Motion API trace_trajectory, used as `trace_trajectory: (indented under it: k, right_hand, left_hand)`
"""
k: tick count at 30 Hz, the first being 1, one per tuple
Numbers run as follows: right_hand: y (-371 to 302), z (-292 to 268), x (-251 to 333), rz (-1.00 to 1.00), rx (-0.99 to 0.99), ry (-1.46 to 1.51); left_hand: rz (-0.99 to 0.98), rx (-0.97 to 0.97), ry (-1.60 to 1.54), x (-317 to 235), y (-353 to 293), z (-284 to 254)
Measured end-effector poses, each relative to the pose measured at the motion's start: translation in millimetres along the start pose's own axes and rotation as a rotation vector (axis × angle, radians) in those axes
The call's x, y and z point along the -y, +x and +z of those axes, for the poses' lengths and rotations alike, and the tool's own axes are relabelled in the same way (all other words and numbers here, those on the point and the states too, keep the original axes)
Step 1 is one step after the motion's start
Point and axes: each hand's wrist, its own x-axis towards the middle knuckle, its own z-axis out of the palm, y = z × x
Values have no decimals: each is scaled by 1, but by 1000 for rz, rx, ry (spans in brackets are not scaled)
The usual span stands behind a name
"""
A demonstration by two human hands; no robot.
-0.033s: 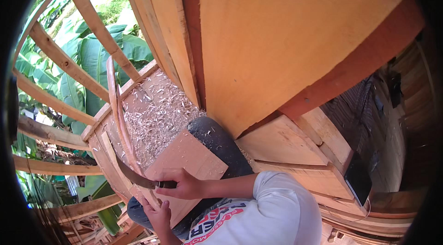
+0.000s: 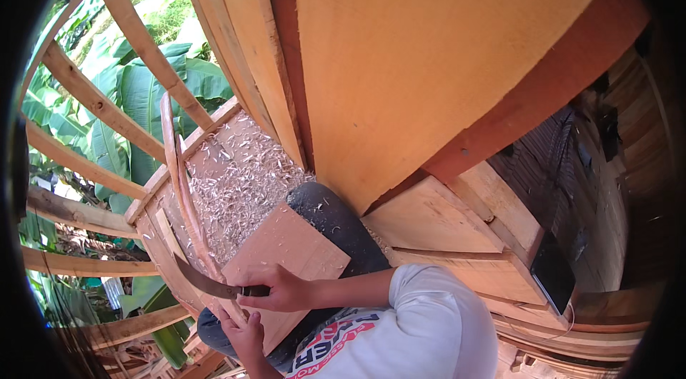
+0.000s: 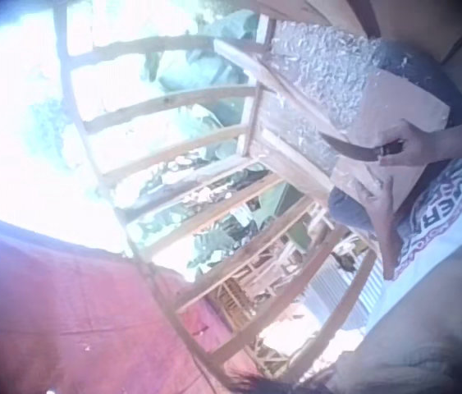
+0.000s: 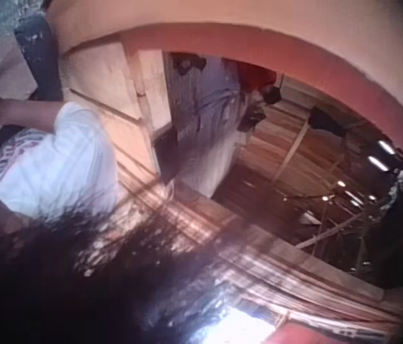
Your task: The person sits cross-legged and uses a curved knife to shave and shape a long, thin piece of wood. They hold the wood against a flat board on their lap and repeatedly scrape the surface to remove shavings, refining the wood's shape.
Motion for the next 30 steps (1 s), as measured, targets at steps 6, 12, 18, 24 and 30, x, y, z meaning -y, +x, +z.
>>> trace_trajectory:
  k: [6,12,18,24,30]
  right_hand:
    - [0,-27,-9,-162,-14,-488]
    - [7,-31,6,-293,81,-635]
    - [42,-51,17,-247,-65,-705]
    - [23,-16,27,118,158,-384]
    - [5,-44,1,226,61,-147]
  left_hand:
    - [143,-88,29,32,3,4]
    - [71,27,-55,16,-4,12]
    - [-45,45,14,-21,-10,17]
    - [118,62,-186,-38,-6,16]
    - [133,-15,-177,-38,2,12]
